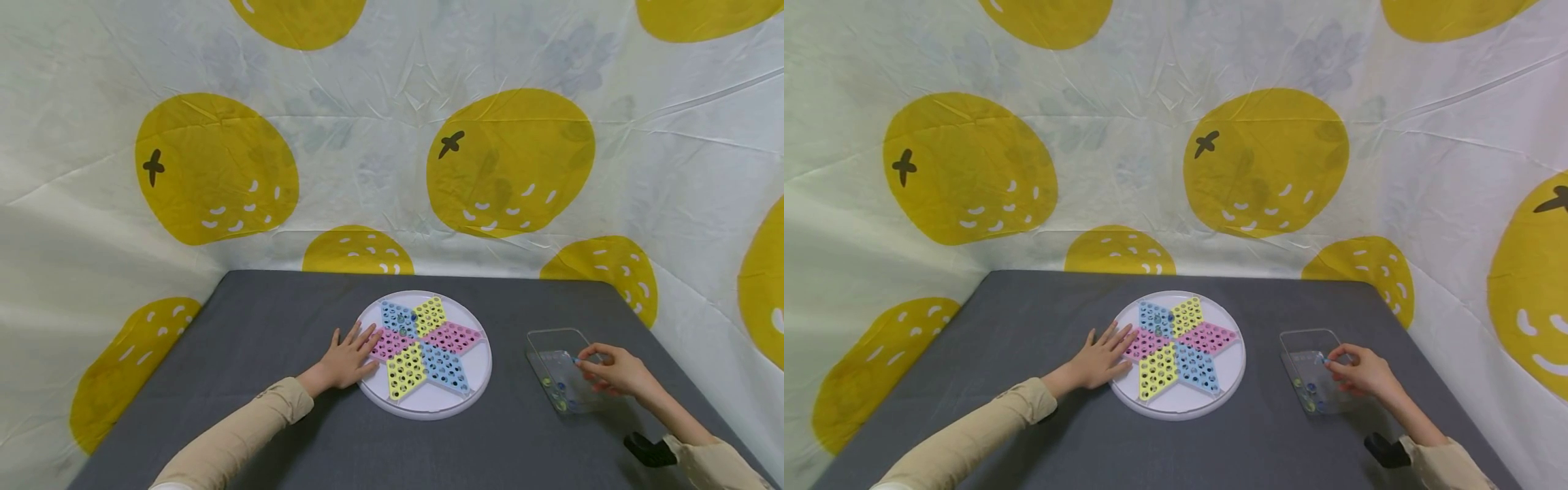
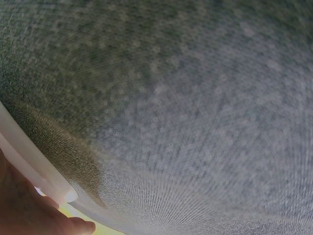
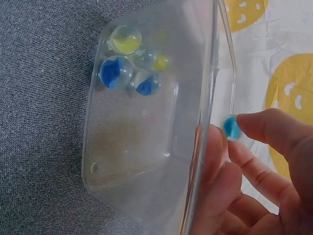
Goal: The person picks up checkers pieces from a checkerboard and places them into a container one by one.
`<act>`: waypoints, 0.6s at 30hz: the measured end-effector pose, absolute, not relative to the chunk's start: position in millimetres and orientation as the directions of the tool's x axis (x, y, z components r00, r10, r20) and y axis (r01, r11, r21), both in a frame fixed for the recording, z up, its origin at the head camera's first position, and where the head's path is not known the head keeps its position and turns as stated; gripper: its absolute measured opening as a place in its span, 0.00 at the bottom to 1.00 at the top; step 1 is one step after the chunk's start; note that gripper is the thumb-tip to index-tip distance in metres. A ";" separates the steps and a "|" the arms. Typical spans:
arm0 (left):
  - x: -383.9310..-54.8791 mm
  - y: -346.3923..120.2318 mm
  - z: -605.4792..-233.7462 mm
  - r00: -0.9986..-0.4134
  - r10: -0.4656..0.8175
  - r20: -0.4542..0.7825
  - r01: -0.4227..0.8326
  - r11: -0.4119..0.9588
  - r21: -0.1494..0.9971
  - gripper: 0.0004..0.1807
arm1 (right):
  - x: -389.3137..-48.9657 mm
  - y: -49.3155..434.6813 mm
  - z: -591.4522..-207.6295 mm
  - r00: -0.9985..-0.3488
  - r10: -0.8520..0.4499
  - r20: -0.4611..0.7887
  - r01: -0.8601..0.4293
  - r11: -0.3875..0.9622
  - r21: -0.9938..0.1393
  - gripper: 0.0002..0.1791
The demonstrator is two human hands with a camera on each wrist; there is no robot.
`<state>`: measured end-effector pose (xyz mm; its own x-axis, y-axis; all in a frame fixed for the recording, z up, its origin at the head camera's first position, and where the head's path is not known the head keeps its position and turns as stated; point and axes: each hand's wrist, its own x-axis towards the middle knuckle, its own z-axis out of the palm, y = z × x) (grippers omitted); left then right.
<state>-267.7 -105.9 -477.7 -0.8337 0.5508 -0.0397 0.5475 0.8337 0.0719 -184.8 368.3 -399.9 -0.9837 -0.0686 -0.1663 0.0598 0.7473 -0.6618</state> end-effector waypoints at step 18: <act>-262.8 -107.2 -472.1 -0.822 0.569 -0.009 0.563 0.815 0.135 0.34 | -187.6 356.8 -395.8 -0.984 -0.097 -0.150 0.030 0.740 -0.672 0.23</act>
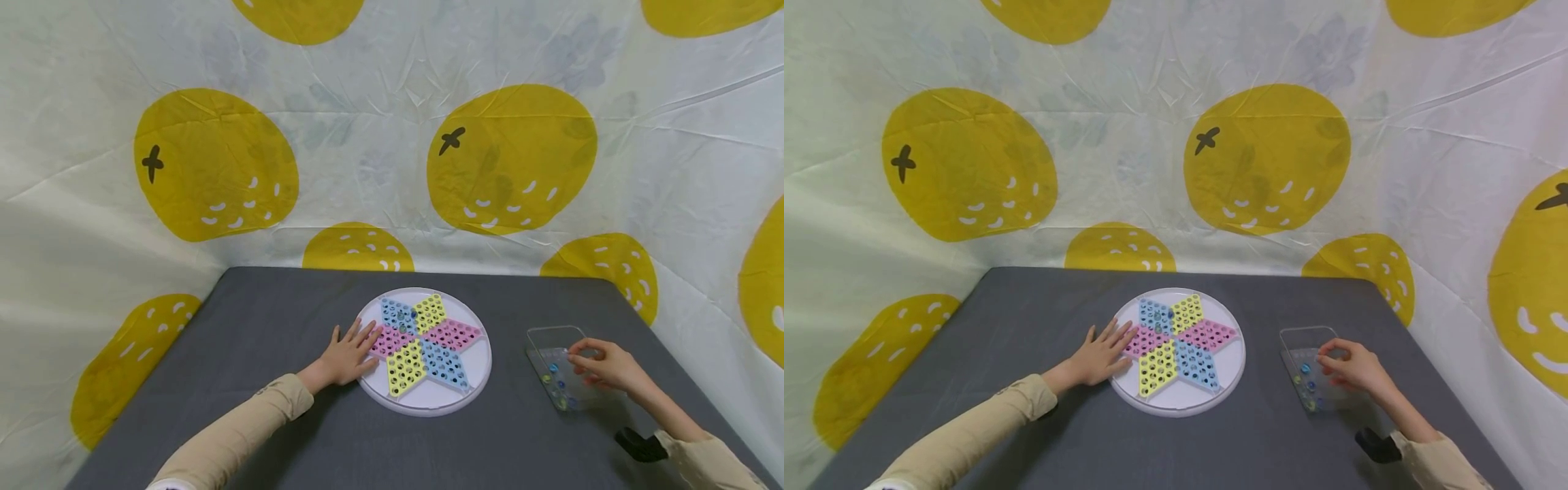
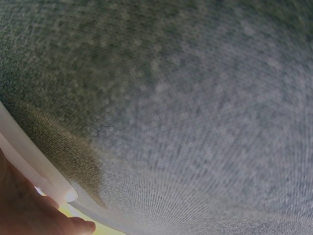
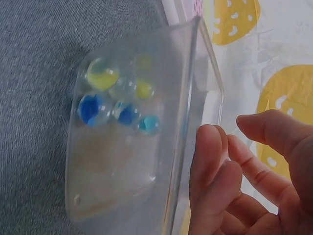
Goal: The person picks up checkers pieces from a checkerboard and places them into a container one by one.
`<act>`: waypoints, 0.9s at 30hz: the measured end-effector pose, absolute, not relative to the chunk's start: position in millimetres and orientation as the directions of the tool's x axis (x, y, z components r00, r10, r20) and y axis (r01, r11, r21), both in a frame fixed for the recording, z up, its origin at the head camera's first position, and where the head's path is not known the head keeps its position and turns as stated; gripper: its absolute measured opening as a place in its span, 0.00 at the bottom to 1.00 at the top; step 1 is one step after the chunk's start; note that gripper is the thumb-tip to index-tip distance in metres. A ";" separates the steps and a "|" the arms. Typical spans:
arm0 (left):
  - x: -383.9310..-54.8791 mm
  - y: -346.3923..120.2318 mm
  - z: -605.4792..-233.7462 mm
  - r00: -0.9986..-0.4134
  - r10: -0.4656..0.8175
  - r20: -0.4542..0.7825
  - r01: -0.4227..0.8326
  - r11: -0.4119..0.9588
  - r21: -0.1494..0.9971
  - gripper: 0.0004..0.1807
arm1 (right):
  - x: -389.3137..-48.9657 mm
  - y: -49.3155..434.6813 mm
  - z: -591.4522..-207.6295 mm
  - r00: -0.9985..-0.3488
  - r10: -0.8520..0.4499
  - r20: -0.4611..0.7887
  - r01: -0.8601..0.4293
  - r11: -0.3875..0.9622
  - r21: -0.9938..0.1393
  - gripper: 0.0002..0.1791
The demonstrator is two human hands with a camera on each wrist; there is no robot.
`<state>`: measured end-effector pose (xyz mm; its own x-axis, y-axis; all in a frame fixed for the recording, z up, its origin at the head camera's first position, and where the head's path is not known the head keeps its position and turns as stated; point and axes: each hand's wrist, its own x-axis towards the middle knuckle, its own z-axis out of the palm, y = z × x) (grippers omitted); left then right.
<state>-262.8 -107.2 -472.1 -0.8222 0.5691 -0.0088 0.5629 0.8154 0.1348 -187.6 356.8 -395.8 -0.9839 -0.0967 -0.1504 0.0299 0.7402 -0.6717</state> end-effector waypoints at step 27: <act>-268.1 -106.3 -477.2 -0.835 0.547 -0.052 0.541 0.835 0.094 0.34 | -217.6 289.1 -381.6 -0.969 -0.227 -0.100 -0.079 0.663 -0.744 0.16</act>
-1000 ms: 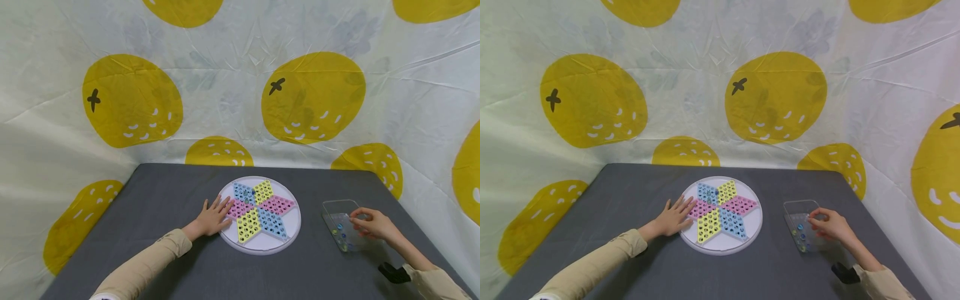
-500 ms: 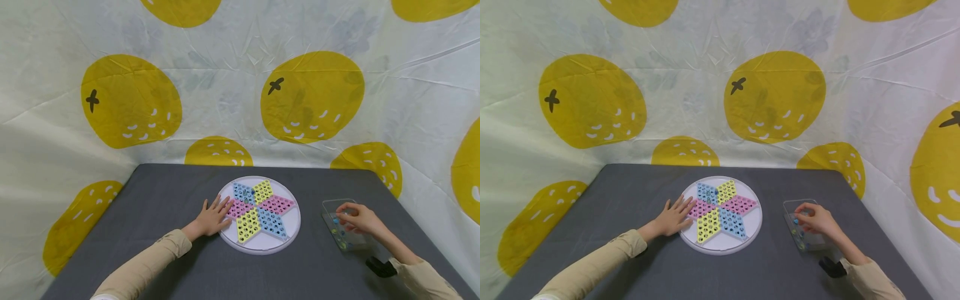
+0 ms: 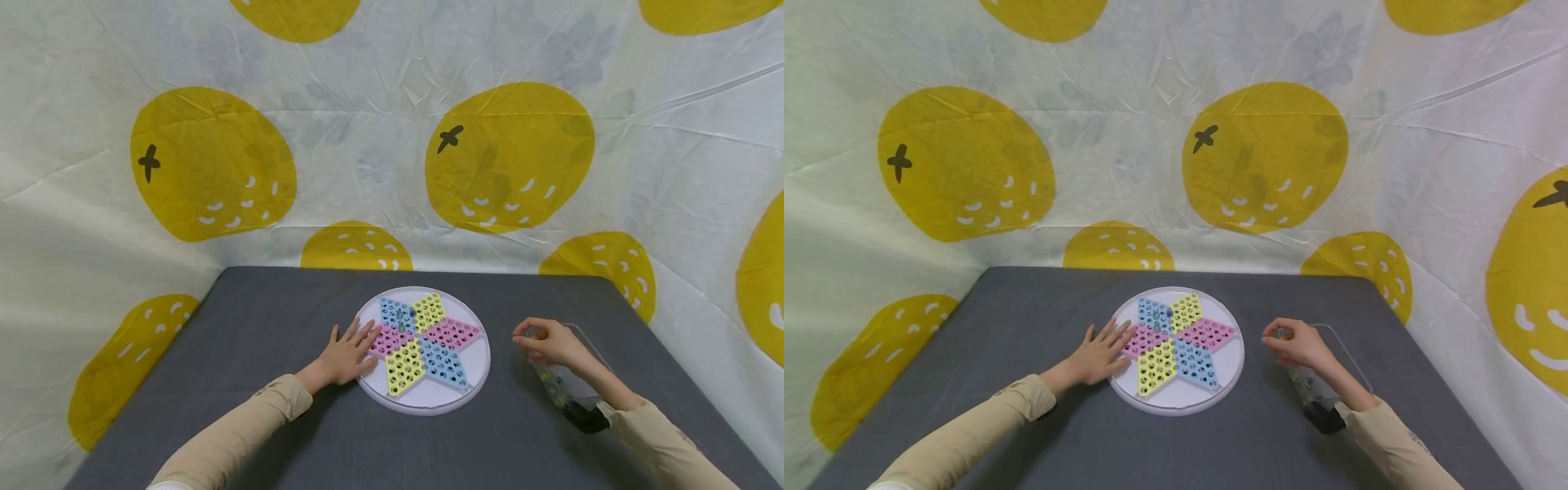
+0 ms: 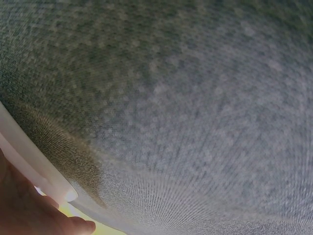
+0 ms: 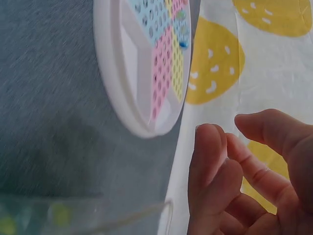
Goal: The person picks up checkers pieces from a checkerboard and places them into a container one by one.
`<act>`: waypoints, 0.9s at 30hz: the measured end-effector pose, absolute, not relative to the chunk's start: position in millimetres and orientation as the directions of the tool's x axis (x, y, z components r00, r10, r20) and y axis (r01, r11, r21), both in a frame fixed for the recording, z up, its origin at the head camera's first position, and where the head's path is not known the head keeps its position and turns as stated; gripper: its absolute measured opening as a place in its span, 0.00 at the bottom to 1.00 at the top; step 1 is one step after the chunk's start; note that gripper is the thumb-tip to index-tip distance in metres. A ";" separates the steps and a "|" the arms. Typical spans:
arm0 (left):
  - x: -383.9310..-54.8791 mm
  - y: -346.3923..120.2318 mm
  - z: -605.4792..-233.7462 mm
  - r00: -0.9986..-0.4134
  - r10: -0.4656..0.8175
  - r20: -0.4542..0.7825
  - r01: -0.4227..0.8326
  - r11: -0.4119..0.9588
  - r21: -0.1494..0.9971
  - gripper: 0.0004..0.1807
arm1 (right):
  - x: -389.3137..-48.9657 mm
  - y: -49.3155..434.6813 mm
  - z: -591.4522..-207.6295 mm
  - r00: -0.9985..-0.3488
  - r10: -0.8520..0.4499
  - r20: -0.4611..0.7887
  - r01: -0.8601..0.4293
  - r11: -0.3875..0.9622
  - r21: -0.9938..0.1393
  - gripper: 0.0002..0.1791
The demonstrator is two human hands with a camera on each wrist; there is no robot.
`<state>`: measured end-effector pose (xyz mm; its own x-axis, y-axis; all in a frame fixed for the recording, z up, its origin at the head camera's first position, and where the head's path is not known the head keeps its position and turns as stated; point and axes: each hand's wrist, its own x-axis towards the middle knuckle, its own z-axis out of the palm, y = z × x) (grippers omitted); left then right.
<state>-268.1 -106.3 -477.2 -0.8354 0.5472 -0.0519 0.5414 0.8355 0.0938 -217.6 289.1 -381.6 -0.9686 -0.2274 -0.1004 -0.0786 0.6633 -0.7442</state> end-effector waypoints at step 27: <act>-265.9 -106.4 -471.1 -0.832 0.551 -0.070 0.544 0.834 0.092 0.34 | -258.3 187.6 -398.6 -0.961 -0.252 -0.117 -0.105 0.718 -0.688 0.08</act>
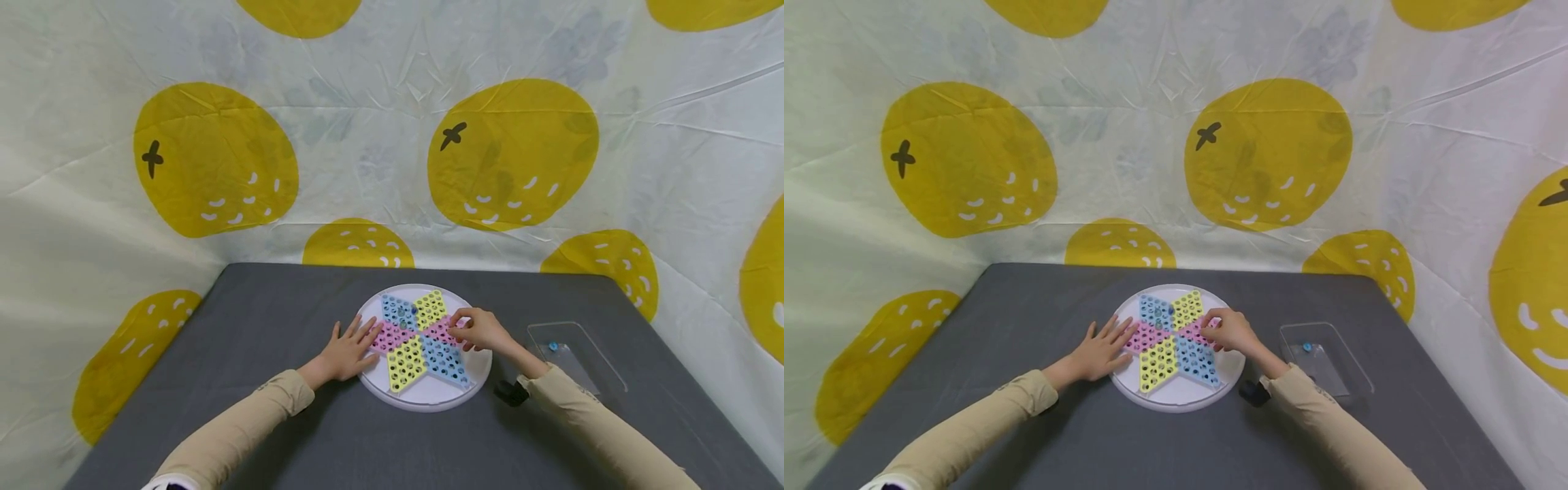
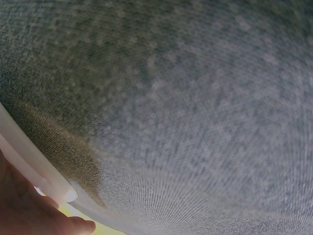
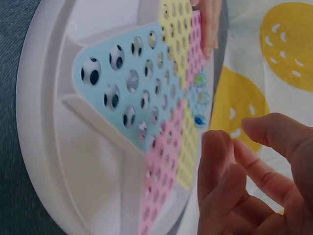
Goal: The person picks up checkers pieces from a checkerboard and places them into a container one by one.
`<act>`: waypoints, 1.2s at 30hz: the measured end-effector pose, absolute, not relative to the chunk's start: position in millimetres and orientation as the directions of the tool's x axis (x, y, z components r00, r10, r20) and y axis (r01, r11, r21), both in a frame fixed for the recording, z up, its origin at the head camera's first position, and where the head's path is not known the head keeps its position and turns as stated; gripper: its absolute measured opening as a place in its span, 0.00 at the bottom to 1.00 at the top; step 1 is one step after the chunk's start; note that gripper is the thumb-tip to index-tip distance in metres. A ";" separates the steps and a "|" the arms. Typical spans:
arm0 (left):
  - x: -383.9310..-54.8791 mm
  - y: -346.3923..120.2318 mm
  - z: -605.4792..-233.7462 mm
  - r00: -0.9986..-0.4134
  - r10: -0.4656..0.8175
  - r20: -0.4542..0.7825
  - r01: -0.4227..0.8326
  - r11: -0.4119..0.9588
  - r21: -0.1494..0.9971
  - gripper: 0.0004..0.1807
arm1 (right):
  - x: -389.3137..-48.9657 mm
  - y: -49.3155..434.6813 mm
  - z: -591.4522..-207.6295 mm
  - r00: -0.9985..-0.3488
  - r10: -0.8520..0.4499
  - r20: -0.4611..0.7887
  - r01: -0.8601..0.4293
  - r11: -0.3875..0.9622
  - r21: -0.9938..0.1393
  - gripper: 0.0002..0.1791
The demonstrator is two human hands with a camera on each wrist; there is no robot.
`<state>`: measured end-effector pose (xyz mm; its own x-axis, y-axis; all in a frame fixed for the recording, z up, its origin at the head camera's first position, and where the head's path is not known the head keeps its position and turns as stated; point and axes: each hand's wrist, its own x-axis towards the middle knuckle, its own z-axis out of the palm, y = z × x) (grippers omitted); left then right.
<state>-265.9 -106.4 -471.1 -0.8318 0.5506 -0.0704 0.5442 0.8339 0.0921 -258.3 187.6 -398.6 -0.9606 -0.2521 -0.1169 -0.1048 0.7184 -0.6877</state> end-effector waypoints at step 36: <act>-269.1 -108.3 -479.5 -0.834 0.552 -0.031 0.546 0.831 0.103 0.34 | -290.9 127.0 -438.2 -0.968 -0.200 -0.154 -0.009 0.635 -0.773 0.15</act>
